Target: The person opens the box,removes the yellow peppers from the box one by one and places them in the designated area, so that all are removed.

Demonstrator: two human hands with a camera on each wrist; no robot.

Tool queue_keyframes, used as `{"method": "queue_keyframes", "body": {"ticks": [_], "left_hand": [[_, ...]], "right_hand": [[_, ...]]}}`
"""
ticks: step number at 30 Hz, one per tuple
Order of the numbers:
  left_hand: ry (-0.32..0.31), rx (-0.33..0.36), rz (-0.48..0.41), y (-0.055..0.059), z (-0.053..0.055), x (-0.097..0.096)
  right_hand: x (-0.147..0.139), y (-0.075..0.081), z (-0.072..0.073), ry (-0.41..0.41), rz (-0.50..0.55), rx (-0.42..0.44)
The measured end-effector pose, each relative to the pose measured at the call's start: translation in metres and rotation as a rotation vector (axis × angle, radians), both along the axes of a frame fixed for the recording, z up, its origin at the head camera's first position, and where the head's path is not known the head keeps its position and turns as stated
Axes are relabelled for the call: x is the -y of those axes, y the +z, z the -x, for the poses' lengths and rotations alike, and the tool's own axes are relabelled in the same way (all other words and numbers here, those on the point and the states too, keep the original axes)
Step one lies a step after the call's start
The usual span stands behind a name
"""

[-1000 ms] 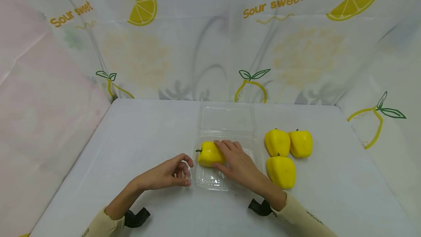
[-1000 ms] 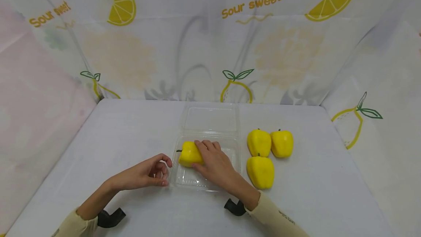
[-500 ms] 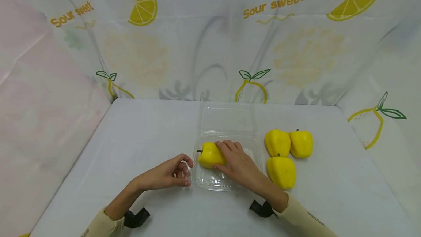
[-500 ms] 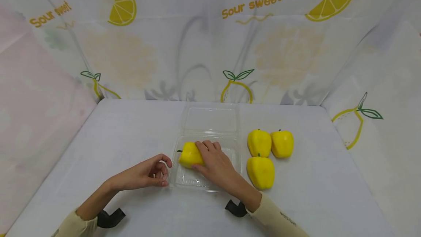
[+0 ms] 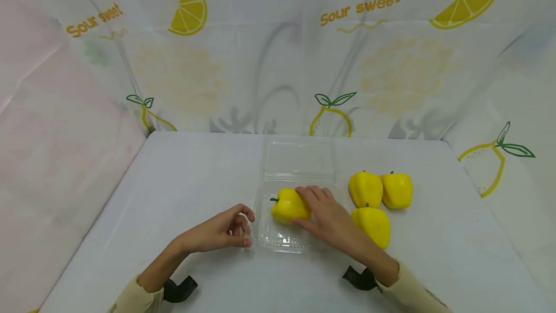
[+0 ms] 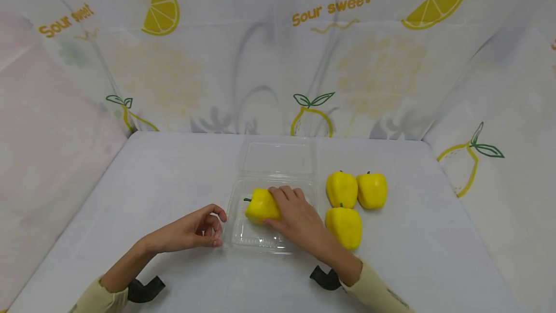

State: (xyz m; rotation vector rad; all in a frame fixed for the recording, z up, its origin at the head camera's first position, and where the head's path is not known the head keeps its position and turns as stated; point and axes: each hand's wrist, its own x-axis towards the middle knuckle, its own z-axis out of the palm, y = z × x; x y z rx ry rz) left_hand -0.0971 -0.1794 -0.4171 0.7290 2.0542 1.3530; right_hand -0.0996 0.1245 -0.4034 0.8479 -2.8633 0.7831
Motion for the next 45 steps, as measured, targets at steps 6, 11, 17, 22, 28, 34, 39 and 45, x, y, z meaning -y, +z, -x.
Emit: {"method": "queue_keyframes", "body": {"ticks": [6, 11, 17, 22, 28, 34, 39, 45], "left_hand": [[0.002, -0.002, 0.011, -0.001, 0.0, 0.001], [-0.003, -0.006, 0.008, -0.002, 0.0, 0.001], [0.001, -0.013, 0.013, -0.003, 0.0, 0.001], [0.002, -0.016, 0.017, -0.002, -0.001, 0.001], [-0.008, -0.017, 0.007, -0.002, -0.001, 0.0], [-0.012, -0.016, 0.002, -0.001, 0.0, 0.0], [-0.013, -0.014, -0.001, -0.002, 0.0, 0.0], [-0.011, -0.015, 0.002, -0.003, 0.0, 0.001]], "right_hand": [[-0.012, 0.006, -0.001, 0.001, 0.018, 0.028], [-0.021, 0.009, -0.002, 0.005, 0.013, 0.037], [-0.03, 0.015, -0.003, -0.016, 0.004, 0.057], [-0.037, 0.018, -0.004, -0.037, 0.004, 0.063], [-0.047, 0.021, -0.004, -0.039, -0.015, 0.032], [-0.055, 0.026, -0.004, -0.045, -0.021, 0.019], [-0.063, 0.029, -0.004, -0.056, -0.025, 0.003], [-0.072, 0.031, -0.004, -0.061, -0.026, -0.005]]}}
